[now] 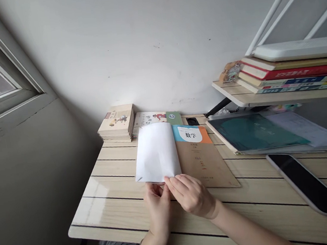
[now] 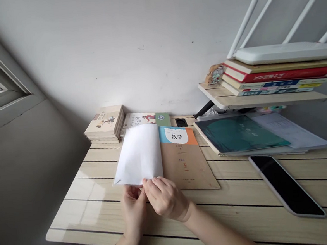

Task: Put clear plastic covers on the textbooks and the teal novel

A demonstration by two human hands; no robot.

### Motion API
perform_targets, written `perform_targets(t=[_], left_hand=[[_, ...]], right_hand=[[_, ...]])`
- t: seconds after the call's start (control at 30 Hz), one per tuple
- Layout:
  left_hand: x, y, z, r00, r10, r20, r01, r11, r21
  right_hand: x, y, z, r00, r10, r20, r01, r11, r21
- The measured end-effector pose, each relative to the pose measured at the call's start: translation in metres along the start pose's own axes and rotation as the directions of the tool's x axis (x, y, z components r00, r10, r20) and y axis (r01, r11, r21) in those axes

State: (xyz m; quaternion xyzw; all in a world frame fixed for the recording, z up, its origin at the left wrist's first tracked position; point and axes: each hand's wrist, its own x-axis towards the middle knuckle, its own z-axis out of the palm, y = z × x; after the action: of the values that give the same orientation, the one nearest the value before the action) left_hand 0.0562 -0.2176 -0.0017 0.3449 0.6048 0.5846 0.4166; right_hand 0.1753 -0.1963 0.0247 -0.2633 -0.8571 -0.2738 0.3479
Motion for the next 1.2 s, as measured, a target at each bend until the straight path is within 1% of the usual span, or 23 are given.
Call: perform_targets(t=[0.13, 0.23, 0.3, 0.4, 0.5, 0.57, 0.73, 0.83, 0.93, 1.07, 1.17, 1.2], left_hand=[[0.000, -0.002, 0.001, 1.000, 0.005, -0.019, -0.004, 1.000, 0.016], [0.002, -0.003, 0.002, 1.000, 0.004, -0.011, -0.004, 1.000, -0.030], [0.003, -0.002, 0.002, 1.000, 0.008, 0.009, -0.008, 0.998, -0.056], [0.002, 0.002, 0.003, 1.000, 0.017, 0.024, -0.016, 0.999, -0.034], [0.002, 0.004, 0.002, 0.999, 0.030, 0.009, -0.031, 0.999, 0.041], [0.002, 0.005, 0.001, 1.000, 0.031, -0.003, -0.031, 0.997, 0.072], [0.004, 0.006, 0.001, 1.000, -0.011, -0.011, 0.012, 0.997, 0.080], [0.004, 0.008, 0.002, 1.000, -0.006, -0.015, 0.006, 0.999, 0.053], [0.005, 0.005, 0.004, 1.000, 0.008, 0.006, -0.008, 0.999, 0.035], [0.006, -0.006, 0.005, 0.999, 0.053, 0.013, -0.053, 0.996, 0.074], [0.007, -0.010, 0.004, 0.998, 0.055, 0.012, -0.056, 0.993, 0.104], [0.009, -0.010, 0.001, 0.999, 0.038, 0.038, -0.042, 0.992, 0.116]], right_hand=[[-0.003, 0.000, -0.002, 0.999, 0.029, 0.017, -0.030, 1.000, 0.003], [-0.007, 0.001, -0.004, 0.993, 0.106, 0.047, -0.105, 0.994, -0.029], [-0.009, 0.000, -0.005, 0.990, 0.133, 0.053, -0.130, 0.990, -0.046], [-0.011, 0.000, -0.005, 0.995, 0.091, 0.041, -0.090, 0.995, -0.033], [-0.008, -0.002, -0.004, 0.998, 0.064, 0.019, -0.064, 0.998, -0.017], [-0.007, -0.002, -0.003, 0.998, 0.068, 0.010, -0.068, 0.998, -0.013], [-0.011, -0.001, -0.005, 0.997, 0.073, 0.013, -0.073, 0.997, 0.001], [-0.018, 0.001, -0.007, 0.991, 0.126, 0.036, -0.126, 0.992, -0.014], [-0.022, 0.003, -0.008, 0.987, 0.155, 0.030, -0.154, 0.987, -0.042], [-0.021, 0.002, -0.005, 0.996, 0.088, -0.004, -0.088, 0.996, -0.034], [-0.018, -0.001, -0.002, 0.996, 0.081, -0.024, -0.082, 0.996, -0.023], [-0.016, -0.001, -0.003, 0.995, 0.095, -0.015, -0.095, 0.995, -0.008]])
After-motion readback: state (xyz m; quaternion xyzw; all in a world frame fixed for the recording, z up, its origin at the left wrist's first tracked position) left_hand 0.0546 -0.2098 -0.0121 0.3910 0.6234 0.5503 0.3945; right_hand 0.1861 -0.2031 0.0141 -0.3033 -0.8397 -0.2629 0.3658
